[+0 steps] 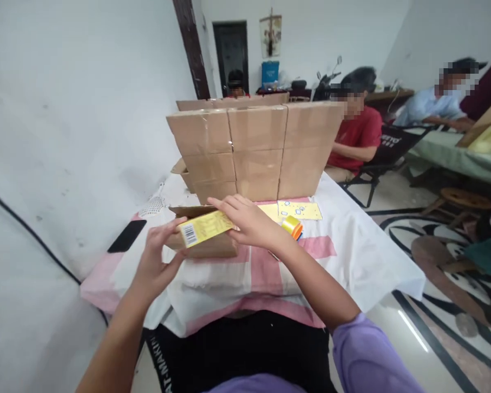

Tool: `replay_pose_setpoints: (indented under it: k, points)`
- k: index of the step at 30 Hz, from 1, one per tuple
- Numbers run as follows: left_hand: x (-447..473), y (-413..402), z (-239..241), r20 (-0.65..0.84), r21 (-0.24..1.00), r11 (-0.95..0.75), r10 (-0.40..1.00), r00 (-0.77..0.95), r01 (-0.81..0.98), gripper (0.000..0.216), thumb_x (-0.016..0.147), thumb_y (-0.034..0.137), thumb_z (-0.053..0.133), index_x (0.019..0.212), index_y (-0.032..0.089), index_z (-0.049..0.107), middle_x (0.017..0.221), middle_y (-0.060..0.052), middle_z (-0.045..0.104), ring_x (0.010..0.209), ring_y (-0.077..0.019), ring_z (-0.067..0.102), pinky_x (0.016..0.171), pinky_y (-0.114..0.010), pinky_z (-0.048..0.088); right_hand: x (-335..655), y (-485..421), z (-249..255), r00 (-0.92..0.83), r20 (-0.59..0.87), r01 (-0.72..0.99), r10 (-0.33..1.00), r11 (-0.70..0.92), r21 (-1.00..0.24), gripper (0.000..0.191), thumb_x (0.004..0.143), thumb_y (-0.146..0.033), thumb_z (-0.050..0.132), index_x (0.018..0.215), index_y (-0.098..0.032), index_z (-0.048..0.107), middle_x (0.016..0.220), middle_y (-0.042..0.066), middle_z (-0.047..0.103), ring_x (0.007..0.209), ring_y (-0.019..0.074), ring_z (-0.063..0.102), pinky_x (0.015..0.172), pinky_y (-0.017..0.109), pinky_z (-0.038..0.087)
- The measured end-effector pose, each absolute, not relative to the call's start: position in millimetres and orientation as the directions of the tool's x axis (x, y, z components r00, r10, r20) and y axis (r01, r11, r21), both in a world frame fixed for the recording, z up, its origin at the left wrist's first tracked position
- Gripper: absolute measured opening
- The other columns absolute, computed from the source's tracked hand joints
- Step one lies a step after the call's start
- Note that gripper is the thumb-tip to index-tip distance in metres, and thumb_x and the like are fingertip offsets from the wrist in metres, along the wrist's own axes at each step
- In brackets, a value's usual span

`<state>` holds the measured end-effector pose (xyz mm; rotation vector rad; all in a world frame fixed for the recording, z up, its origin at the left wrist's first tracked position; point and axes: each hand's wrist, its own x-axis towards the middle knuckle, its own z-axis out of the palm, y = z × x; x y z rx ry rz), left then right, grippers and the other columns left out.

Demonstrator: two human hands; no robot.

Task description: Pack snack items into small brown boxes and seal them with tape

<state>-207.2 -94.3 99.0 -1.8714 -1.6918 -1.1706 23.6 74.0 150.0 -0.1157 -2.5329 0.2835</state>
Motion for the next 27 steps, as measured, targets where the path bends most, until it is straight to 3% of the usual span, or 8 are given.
replay_pose_setpoints:
  k: [3,7,9,13,16,18,21,27]
  points:
    - [-204,-93,71,0.721,0.242,-0.039,0.676,-0.153,0.969,0.076,0.088,0.040,0.072,0.154,0.030,0.035,0.156,-0.014,0.048,0.140,-0.0353,0.049,0.115,-0.060,0.041,25,82,130,-0.776,0.574,0.093,0.262,0.947,-0.306,0.043,0.091,-0.017,0.058,0.134,-0.019,0.053,0.121,0.013,0.062,0.110,0.0290,0.058,0.093,0.044,0.051]
    - [-202,-92,30,0.573,0.169,0.152,0.788,-0.223,0.974,0.036,0.095,0.028,0.058,0.131,0.029,0.061,0.128,-0.009,0.069,0.123,-0.0310,0.061,0.119,-0.063,0.030,23,88,116,-0.584,0.684,0.109,0.437,0.877,-0.468,0.039,0.092,-0.033,0.066,0.127,-0.019,0.053,0.115,0.012,0.064,0.105,0.0283,0.062,0.090,0.042,0.052]
    - [-200,-89,20,0.564,0.174,0.198,0.783,-0.262,0.965,0.044,0.094,0.030,0.059,0.138,0.026,0.058,0.137,-0.013,0.064,0.126,-0.0324,0.059,0.116,-0.059,0.034,16,86,117,-0.503,0.697,0.064,0.512,0.826,-0.561,0.045,0.090,-0.038,0.069,0.128,-0.020,0.052,0.119,0.012,0.066,0.106,0.0277,0.064,0.091,0.042,0.054]
    - [-216,-78,30,0.581,0.164,0.286,0.745,-0.326,0.944,0.082,0.086,0.044,0.071,0.157,0.021,0.037,0.164,-0.021,0.034,0.150,-0.0434,0.029,0.117,-0.065,0.028,-5,77,125,-0.549,0.556,-0.079,0.624,0.623,-0.778,0.048,0.086,-0.046,0.073,0.123,-0.023,0.052,0.121,0.010,0.069,0.109,0.0259,0.068,0.093,0.040,0.056]
    - [-237,-74,41,0.580,0.148,0.235,0.766,-0.277,0.961,0.062,0.088,0.041,0.068,0.145,0.023,0.051,0.143,-0.017,0.059,0.138,-0.0373,0.046,0.118,-0.063,0.023,-17,73,126,-0.610,0.463,-0.165,0.644,0.468,-0.868,0.052,0.083,-0.054,0.075,0.118,-0.023,0.052,0.123,0.010,0.069,0.110,0.0259,0.069,0.093,0.041,0.058]
    - [-239,-78,40,0.605,0.124,0.172,0.768,-0.211,0.977,0.023,0.094,0.028,0.059,0.116,0.026,0.067,0.118,-0.008,0.072,0.117,-0.0282,0.060,0.116,-0.056,0.027,-22,73,125,-0.583,0.470,-0.188,0.663,0.453,-0.871,0.054,0.081,-0.057,0.076,0.116,-0.023,0.052,0.123,0.011,0.069,0.110,0.0258,0.069,0.094,0.041,0.058]
    - [-223,-91,27,0.635,0.097,0.122,0.757,-0.156,0.988,0.023,0.097,0.017,0.050,0.086,0.026,0.068,0.100,-0.001,0.076,0.099,-0.0205,0.066,0.107,-0.045,0.036,-31,75,121,-0.535,0.535,-0.191,0.654,0.523,-0.831,0.055,0.081,-0.054,0.078,0.117,-0.023,0.051,0.124,0.011,0.067,0.111,0.0252,0.068,0.096,0.040,0.057]
    - [-201,-111,18,0.616,0.120,-0.021,0.786,-0.058,0.993,0.019,0.090,0.011,0.054,0.088,0.024,0.068,0.113,-0.003,0.076,0.104,-0.0207,0.068,0.098,-0.040,0.041,-47,68,103,-0.786,0.495,-0.109,0.370,0.706,-0.700,0.048,0.090,-0.040,0.069,0.129,-0.021,0.049,0.125,0.010,0.067,0.114,0.0255,0.066,0.096,0.039,0.054]
